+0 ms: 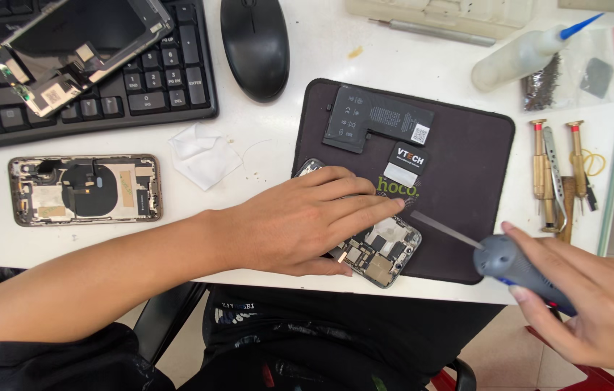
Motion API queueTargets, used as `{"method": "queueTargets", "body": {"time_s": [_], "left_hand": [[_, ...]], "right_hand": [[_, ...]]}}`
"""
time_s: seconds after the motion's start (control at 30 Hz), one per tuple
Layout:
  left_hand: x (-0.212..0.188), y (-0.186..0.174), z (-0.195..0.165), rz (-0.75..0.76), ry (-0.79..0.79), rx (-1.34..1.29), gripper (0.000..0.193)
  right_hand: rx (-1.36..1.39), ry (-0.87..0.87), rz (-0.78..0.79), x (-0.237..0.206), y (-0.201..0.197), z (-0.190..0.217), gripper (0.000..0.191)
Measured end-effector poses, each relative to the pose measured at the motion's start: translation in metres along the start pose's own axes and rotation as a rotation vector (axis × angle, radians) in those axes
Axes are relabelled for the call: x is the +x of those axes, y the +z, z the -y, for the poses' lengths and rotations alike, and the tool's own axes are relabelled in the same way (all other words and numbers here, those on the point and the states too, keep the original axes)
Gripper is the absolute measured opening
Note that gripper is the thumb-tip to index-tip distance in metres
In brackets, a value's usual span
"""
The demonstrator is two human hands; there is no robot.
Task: The person uses a screwdriver and a wooden stick to manipulate components inside a disassembled smartphone. They then apply a liquid from a bottle onto the internal parts.
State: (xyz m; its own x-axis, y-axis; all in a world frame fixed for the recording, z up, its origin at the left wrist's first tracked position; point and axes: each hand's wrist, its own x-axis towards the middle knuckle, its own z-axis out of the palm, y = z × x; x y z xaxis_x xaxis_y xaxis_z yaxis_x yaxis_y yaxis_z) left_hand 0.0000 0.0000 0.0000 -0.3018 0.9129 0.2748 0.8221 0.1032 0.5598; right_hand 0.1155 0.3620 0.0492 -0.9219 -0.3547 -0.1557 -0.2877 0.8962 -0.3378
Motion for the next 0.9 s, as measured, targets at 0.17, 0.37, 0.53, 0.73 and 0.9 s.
{"method": "queueTargets", "body": {"time_s": [0.17, 0.37, 0.53, 0.73, 0.9], "left_hand": [[0.022, 0.005, -0.024, 0.008, 0.003, 0.219, 0.069], [0.019, 0.017, -0.055, -0.038, 0.048, 0.431, 0.067], [0.036, 0.023, -0.084, -0.067, 0.065, 0.495, 0.068], [0.062, 0.031, -0.117, -0.074, 0.026, 0.435, 0.065], [0.076, 0.051, -0.136, -0.124, -0.044, 0.483, 0.064]], "right_hand": [[-0.05, 0.18, -0.355, -0.009, -0.003, 0.026, 0.057], [-0.084, 0.317, -0.476, -0.033, 0.008, 0.044, 0.055], [-0.236, 0.282, -0.514, -0.06, -0.002, 0.037, 0.054], [-0.355, 0.375, -0.597, -0.09, -0.004, 0.03, 0.053], [-0.303, 0.359, -0.64, -0.1, -0.004, 0.026, 0.054]]}}
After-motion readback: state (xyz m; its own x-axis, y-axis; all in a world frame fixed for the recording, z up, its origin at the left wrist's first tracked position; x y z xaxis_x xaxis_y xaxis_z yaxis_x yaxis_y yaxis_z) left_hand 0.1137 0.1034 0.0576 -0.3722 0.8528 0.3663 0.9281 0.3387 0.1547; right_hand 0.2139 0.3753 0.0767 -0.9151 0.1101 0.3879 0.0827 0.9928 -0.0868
